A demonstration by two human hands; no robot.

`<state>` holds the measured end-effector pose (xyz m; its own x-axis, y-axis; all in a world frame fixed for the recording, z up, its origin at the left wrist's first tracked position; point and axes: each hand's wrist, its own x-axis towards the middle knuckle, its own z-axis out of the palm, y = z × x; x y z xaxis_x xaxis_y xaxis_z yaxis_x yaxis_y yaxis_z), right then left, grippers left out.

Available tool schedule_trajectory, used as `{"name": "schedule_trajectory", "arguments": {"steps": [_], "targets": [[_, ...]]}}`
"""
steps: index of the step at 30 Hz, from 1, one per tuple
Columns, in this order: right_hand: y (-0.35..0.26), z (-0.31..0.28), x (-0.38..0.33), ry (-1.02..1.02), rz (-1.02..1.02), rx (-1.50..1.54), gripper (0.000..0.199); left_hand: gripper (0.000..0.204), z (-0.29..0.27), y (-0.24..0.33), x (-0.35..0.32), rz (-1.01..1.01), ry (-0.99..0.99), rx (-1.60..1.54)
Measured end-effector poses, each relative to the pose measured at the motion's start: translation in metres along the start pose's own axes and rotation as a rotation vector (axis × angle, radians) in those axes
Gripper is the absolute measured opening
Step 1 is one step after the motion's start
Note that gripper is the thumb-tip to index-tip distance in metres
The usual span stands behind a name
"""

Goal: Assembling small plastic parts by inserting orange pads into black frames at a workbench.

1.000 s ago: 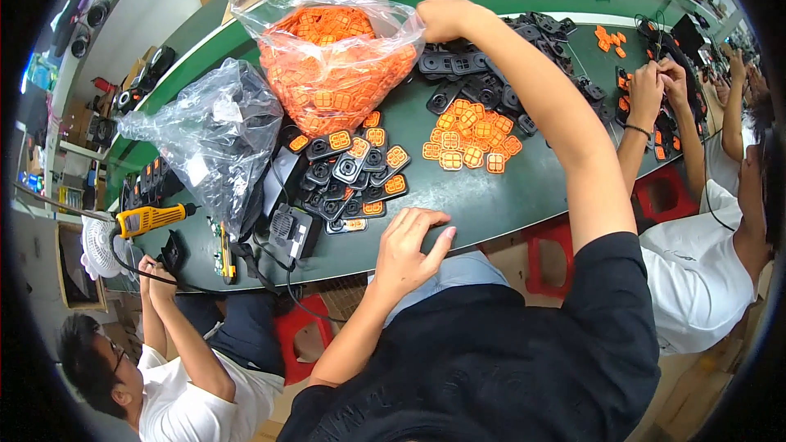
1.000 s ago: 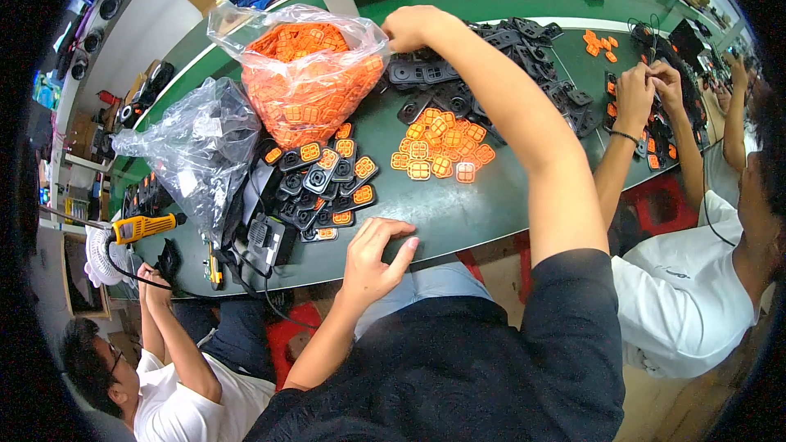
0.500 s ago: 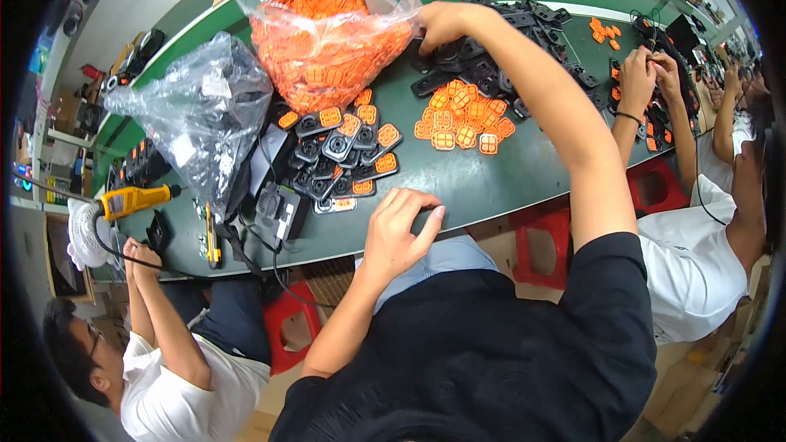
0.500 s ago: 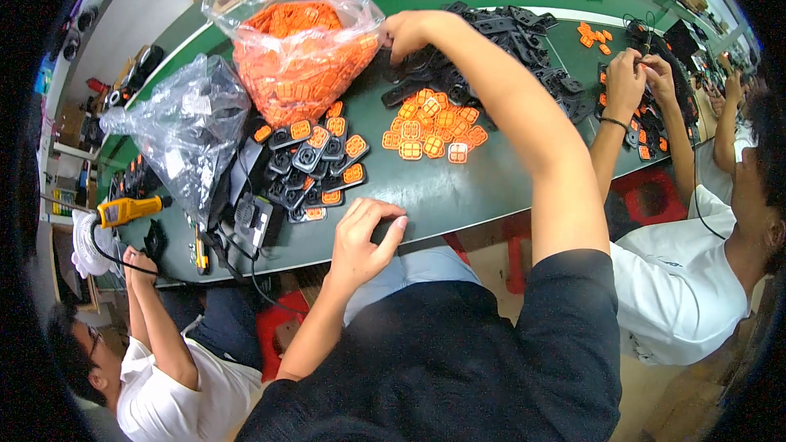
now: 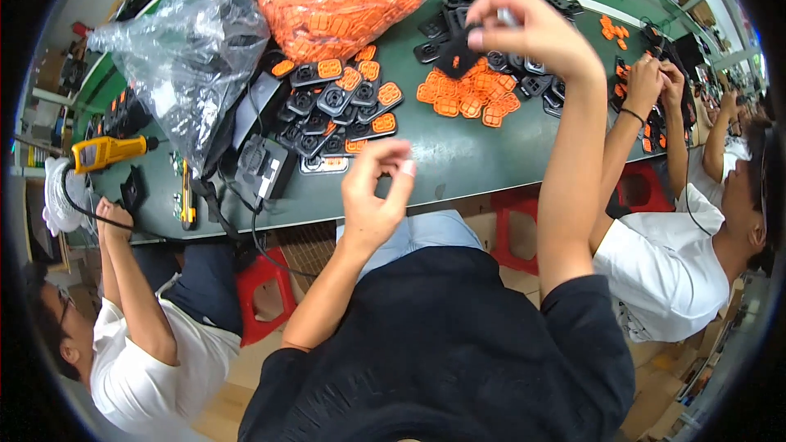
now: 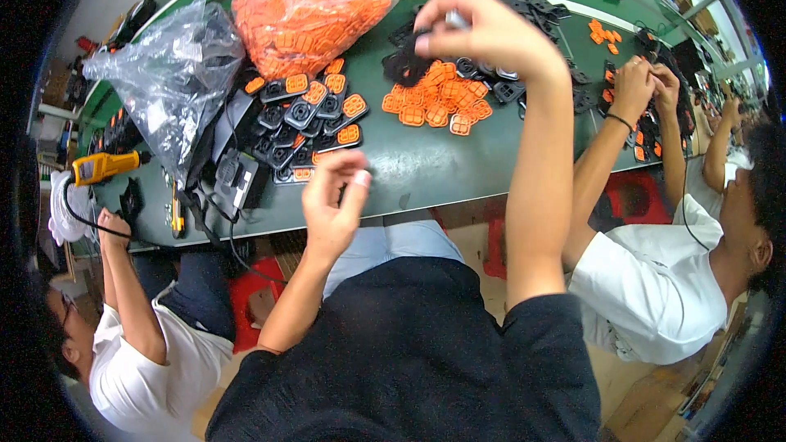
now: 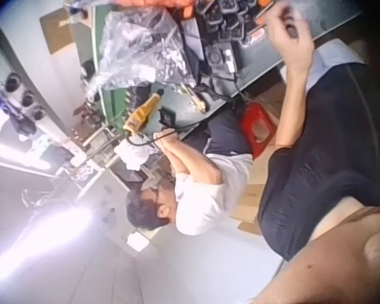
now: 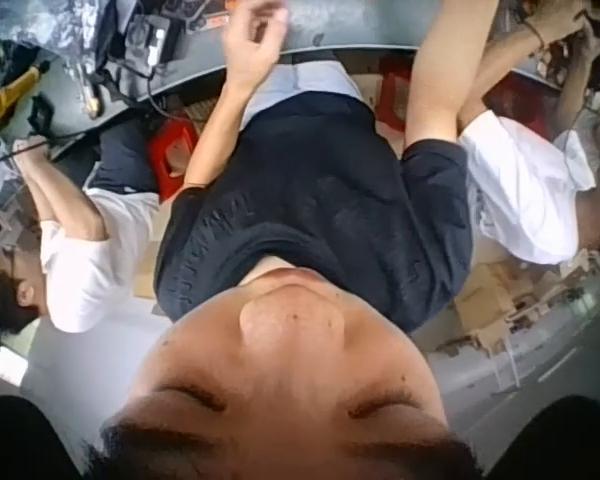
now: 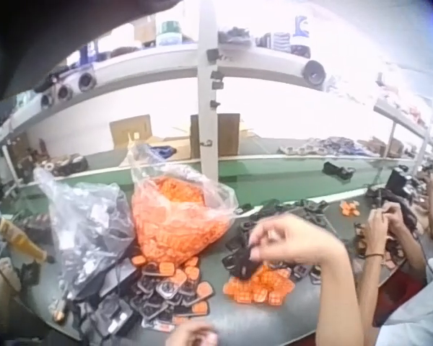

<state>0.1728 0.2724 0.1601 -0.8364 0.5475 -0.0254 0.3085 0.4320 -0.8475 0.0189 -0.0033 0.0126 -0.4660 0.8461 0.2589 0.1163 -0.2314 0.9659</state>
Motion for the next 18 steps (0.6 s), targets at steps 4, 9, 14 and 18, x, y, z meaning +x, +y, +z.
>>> {"name": "schedule_trajectory", "arguments": {"steps": [4, 9, 14, 18], "targets": [[0.016, 0.091, -0.045, -0.023, 0.023, 0.388, 0.023, 0.051, -0.016, 0.033, 0.007, -0.155, -0.03, -0.183], [0.015, 0.132, -0.073, 0.104, 0.079, 0.412, 0.024, 0.036, -0.023, 0.028, 0.008, -0.376, -0.169, -0.297], [0.047, 0.106, -0.1, 0.698, 0.229, 0.008, 0.021, 0.025, -0.023, 0.024, 0.003, -0.226, -0.075, -0.054], [0.067, 0.123, -0.114, 0.702, 0.236, -0.174, 0.021, 0.019, -0.026, 0.02, 0.004, -0.053, -0.087, 0.308]]}}
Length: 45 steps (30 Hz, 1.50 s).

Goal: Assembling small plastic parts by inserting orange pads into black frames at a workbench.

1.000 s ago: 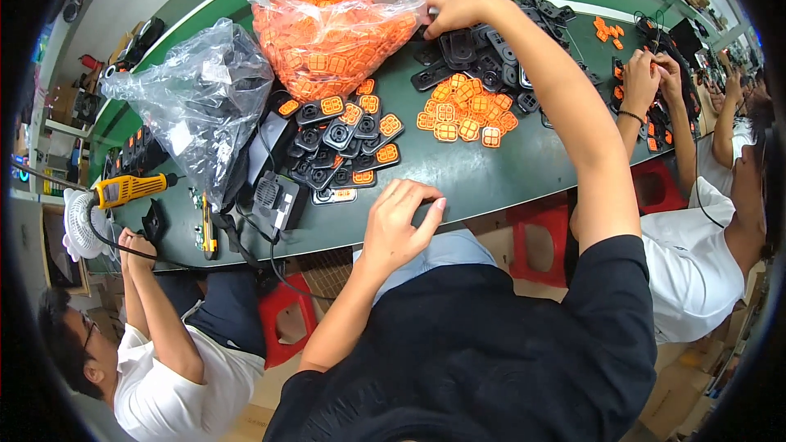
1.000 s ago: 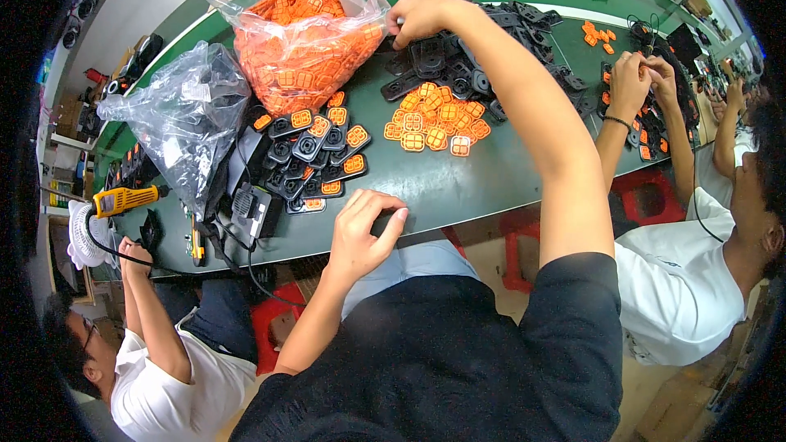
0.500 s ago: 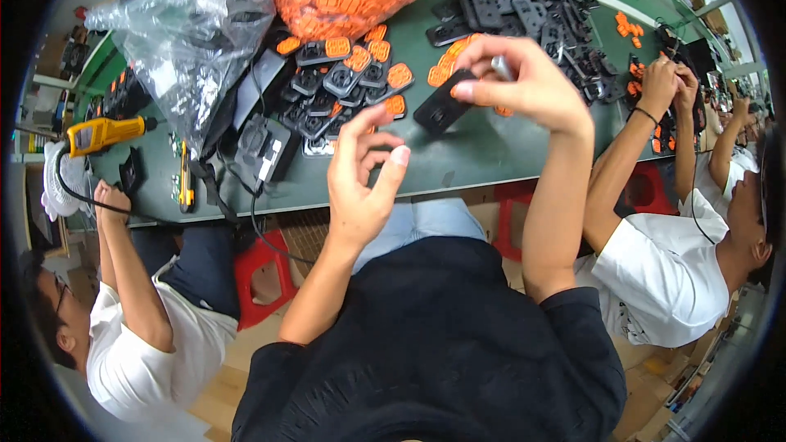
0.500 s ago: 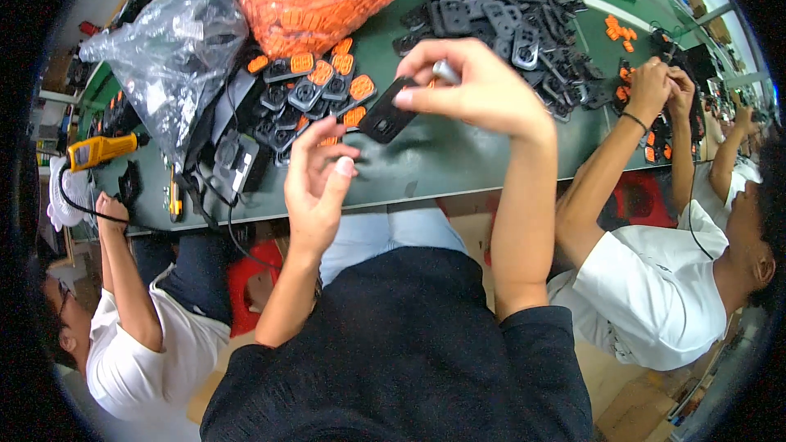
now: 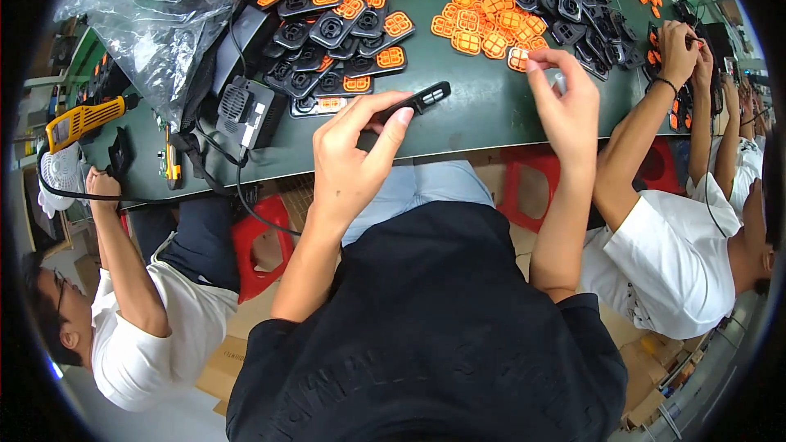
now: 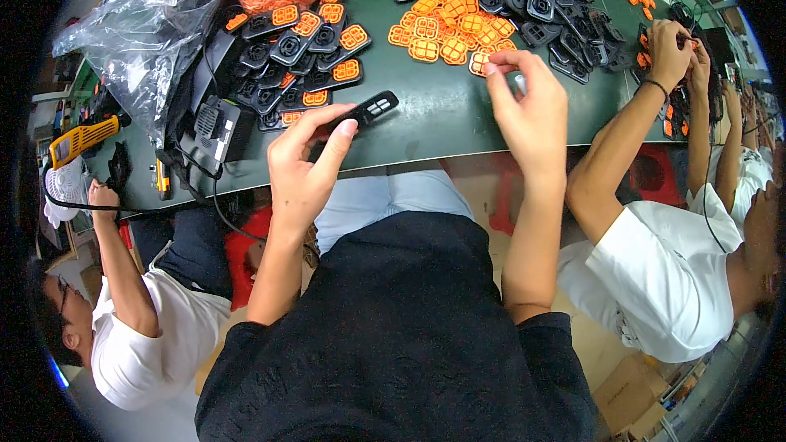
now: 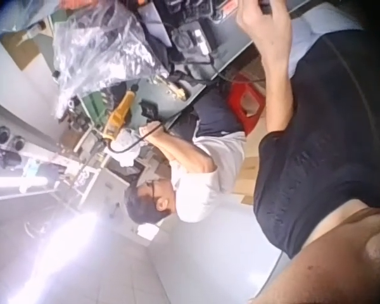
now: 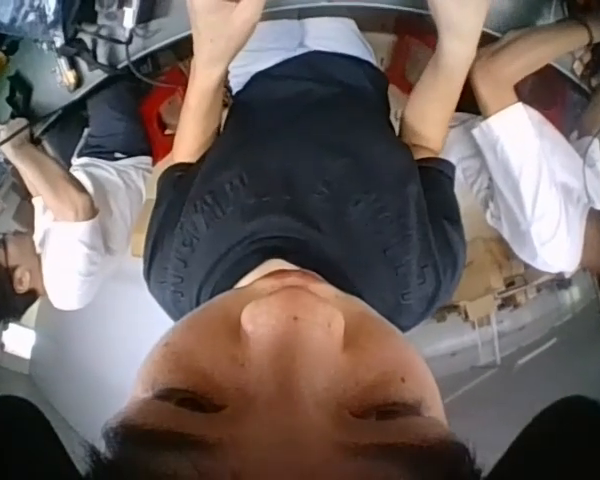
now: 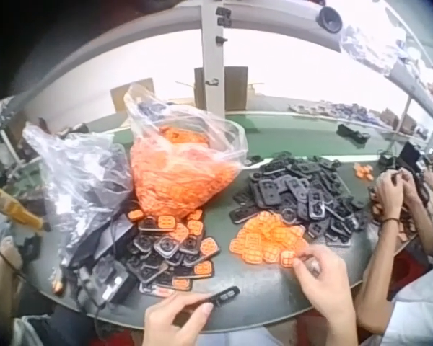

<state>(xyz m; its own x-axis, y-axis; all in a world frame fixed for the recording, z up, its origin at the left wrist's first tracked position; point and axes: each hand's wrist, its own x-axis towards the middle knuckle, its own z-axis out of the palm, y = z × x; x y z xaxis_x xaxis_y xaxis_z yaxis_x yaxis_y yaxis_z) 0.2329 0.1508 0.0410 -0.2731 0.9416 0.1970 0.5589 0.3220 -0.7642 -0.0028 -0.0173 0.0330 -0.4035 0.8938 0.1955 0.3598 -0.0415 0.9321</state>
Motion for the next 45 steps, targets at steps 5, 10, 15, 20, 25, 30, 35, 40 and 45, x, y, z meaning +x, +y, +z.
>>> {"name": "schedule_trajectory", "arguments": {"steps": [5, 10, 15, 20, 25, 30, 35, 40, 45], "targets": [[-0.002, 0.004, -0.01, 0.145, -0.005, -0.258, 0.031, 0.02, 0.004, -0.009, 0.013, 0.485, -0.044, 0.33], [0.003, 0.008, -0.004, 0.029, -0.025, -0.232, 0.034, 0.017, 0.002, 0.0, 0.003, 0.164, 0.004, 0.168], [-0.008, -0.009, -0.021, -0.078, -0.013, -0.15, 0.034, 0.026, 0.006, -0.002, 0.0, 0.107, -0.017, 0.173], [-0.018, -0.006, -0.035, -0.257, -0.163, -0.03, 0.033, 0.026, 0.013, -0.009, 0.002, 0.24, -0.052, 0.449], [-0.016, -0.012, -0.031, -0.188, -0.172, -0.017, 0.026, 0.031, 0.014, -0.012, 0.002, 0.33, -0.004, 0.488], [-0.009, -0.006, -0.027, -0.15, -0.208, -0.039, 0.02, 0.031, 0.012, -0.016, 0.0, 0.418, -0.09, 0.517], [-0.021, 0.005, -0.033, -0.199, -0.133, -0.144, 0.027, 0.029, 0.014, -0.018, 0.001, 0.421, -0.07, 0.535], [-0.024, 0.004, -0.032, -0.249, -0.148, -0.155, 0.026, 0.03, 0.013, -0.012, 0.0, 0.401, -0.091, 0.531], [-0.025, 0.003, -0.033, -0.313, -0.142, -0.192, 0.025, 0.028, 0.013, -0.012, -0.002, 0.397, -0.085, 0.536]]}}
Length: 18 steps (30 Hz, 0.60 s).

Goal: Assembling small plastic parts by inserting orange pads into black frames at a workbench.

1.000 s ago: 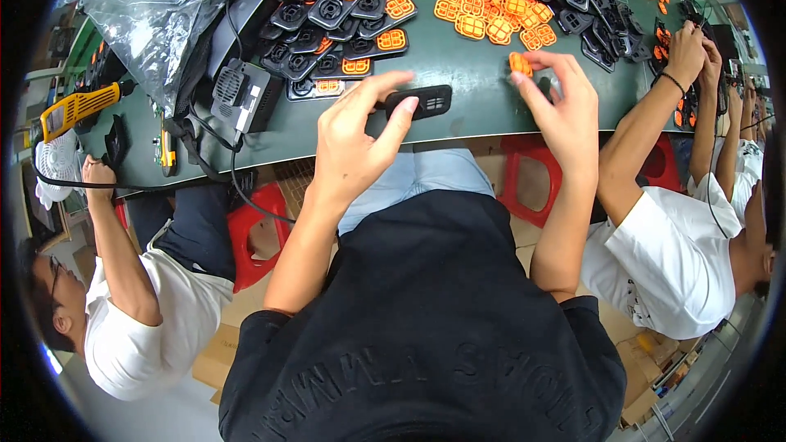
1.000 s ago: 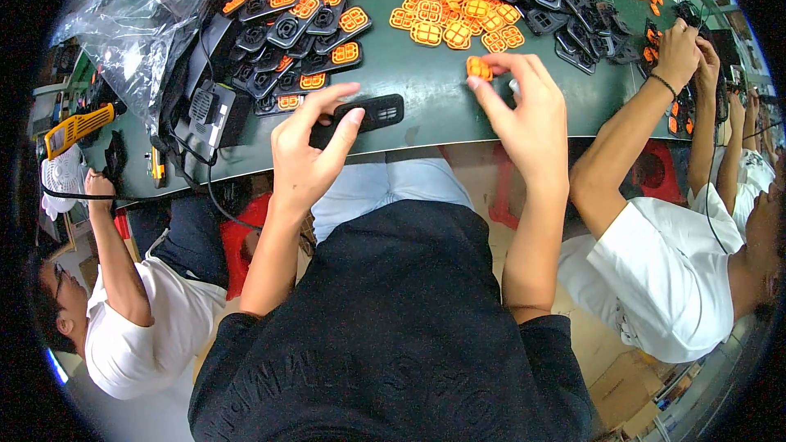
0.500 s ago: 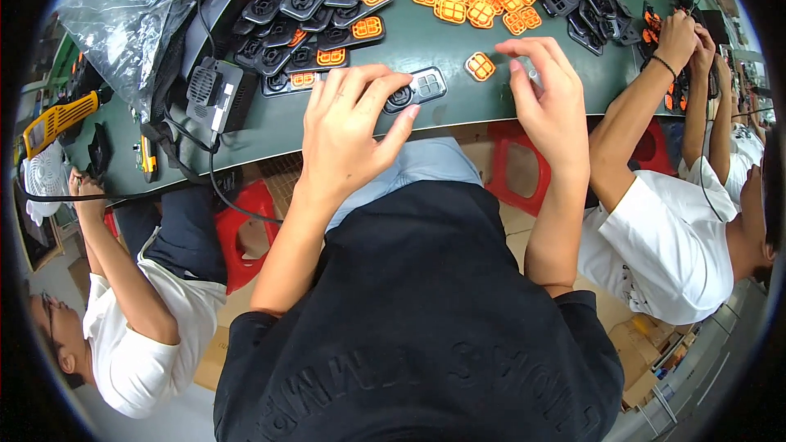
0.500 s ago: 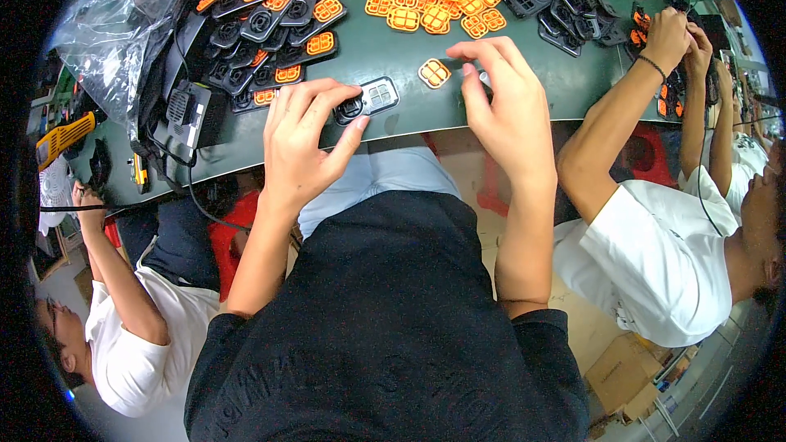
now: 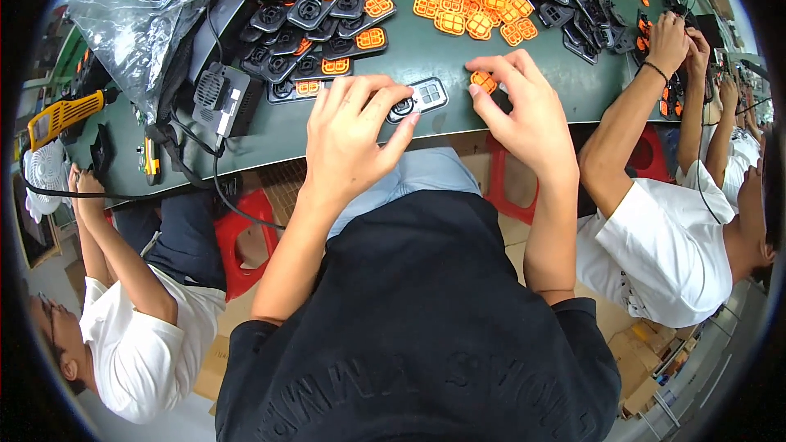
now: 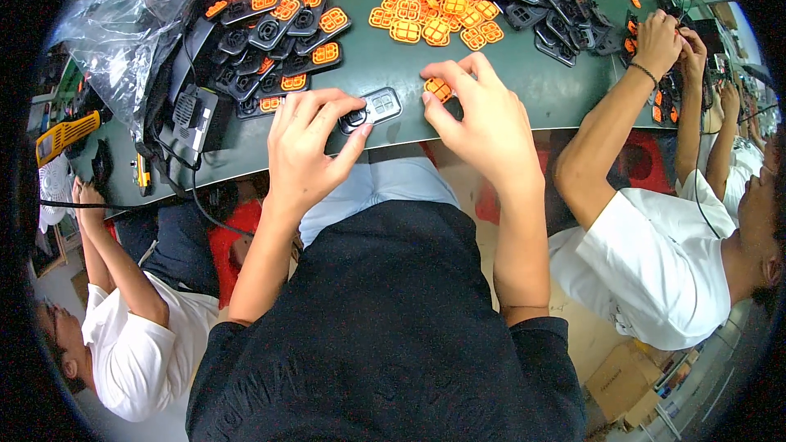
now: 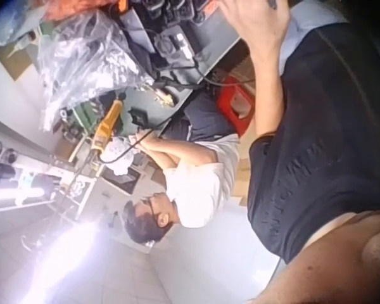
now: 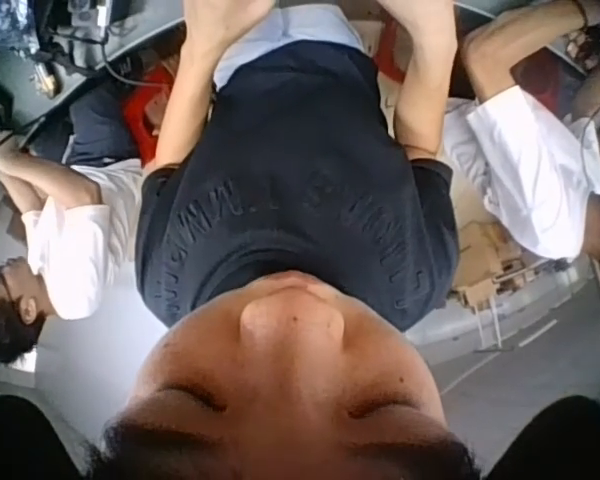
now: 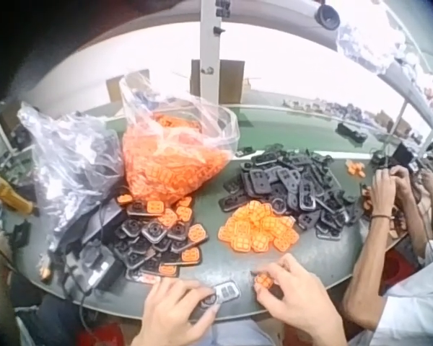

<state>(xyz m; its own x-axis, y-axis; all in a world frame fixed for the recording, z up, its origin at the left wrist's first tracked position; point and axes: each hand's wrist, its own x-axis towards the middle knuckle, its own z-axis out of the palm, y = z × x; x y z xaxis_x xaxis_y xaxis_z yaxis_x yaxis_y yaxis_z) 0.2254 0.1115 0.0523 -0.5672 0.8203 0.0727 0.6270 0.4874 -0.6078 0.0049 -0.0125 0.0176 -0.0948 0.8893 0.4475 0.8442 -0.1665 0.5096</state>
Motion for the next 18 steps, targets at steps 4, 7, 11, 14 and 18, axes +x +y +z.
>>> {"name": "schedule_trajectory", "arguments": {"steps": [4, 7, 11, 14, 18], "targets": [[-0.005, -0.006, 0.002, 0.017, -0.031, 0.22, 0.025, 0.028, 0.001, -0.001, 0.0, 0.003, -0.01, -0.009], [-0.005, 0.006, 0.004, -0.019, -0.186, 0.268, 0.02, 0.028, 0.001, -0.002, -0.001, -0.006, -0.016, -0.004], [0.004, 0.021, 0.008, -0.046, -0.276, 0.217, 0.019, 0.028, 0.002, -0.006, 0.0, -0.021, -0.009, -0.003], [0.003, 0.021, 0.008, 0.052, -0.347, 0.135, 0.02, 0.029, 0.004, -0.008, -0.001, 0.028, 0.034, 0.008], [0.001, 0.031, 0.008, 0.014, -0.317, 0.157, 0.018, 0.029, 0.006, -0.01, -0.001, 0.029, 0.044, -0.002]]}}
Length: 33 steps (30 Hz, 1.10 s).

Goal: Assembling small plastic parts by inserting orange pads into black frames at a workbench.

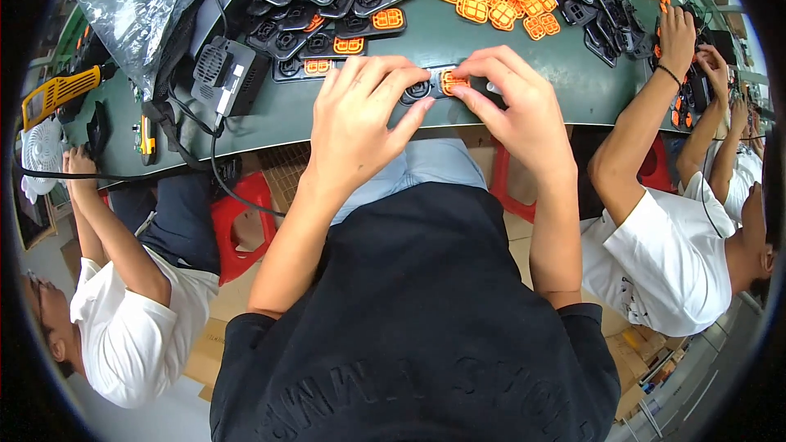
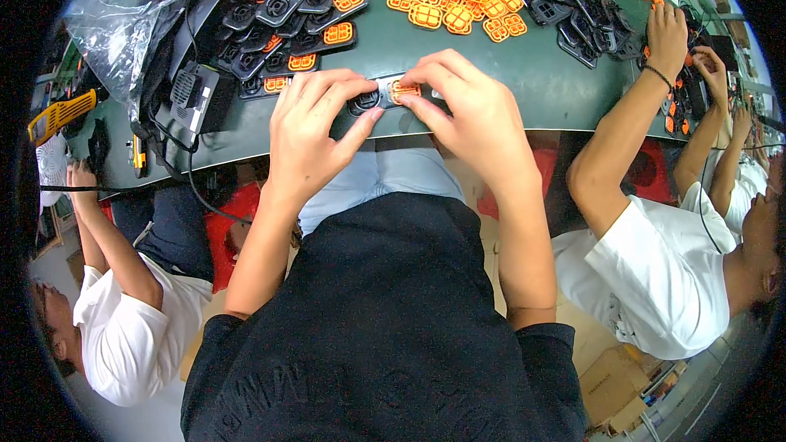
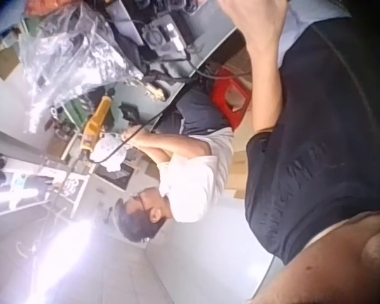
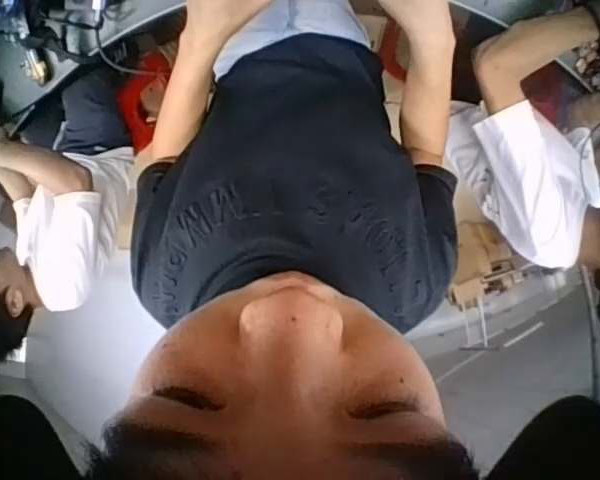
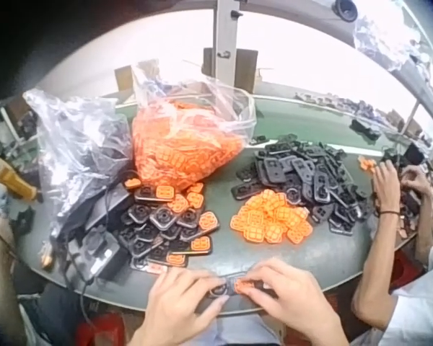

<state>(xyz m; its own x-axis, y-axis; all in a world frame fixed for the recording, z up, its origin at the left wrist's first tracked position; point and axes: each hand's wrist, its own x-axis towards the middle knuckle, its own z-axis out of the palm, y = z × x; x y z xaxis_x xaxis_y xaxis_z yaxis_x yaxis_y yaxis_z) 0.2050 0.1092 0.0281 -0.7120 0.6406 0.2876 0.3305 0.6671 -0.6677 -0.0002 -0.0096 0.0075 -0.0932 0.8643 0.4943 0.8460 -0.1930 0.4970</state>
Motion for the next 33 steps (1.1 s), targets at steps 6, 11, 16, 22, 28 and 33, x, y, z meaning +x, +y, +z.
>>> {"name": "schedule_trajectory", "arguments": {"steps": [6, 11, 16, 22, 28, 33], "targets": [[-0.001, 0.002, 0.005, -0.017, -0.019, -0.042, 0.017, 0.029, 0.001, -0.001, 0.0, -0.003, 0.001, -0.012], [-0.017, -0.006, 0.009, -0.06, 0.041, -0.13, 0.016, 0.029, 0.001, 0.001, 0.0, -0.006, -0.009, -0.004], [-0.032, -0.007, 0.012, -0.128, 0.164, -0.215, 0.016, 0.029, 0.002, 0.001, 0.0, -0.006, -0.007, -0.004], [-0.031, -0.001, 0.007, -0.103, 0.174, -0.203, 0.019, 0.03, -0.002, 0.004, 0.0, -0.03, -0.041, -0.02], [-0.023, 0.011, -0.006, 0.065, 0.112, -0.157, 0.02, 0.031, 0.001, 0.005, 0.002, 0.007, -0.04, -0.022], [-0.024, 0.006, -0.005, 0.027, 0.156, -0.219, 0.03, 0.035, 0.006, 0.007, 0.0, 0.116, -0.102, 0.04]]}}
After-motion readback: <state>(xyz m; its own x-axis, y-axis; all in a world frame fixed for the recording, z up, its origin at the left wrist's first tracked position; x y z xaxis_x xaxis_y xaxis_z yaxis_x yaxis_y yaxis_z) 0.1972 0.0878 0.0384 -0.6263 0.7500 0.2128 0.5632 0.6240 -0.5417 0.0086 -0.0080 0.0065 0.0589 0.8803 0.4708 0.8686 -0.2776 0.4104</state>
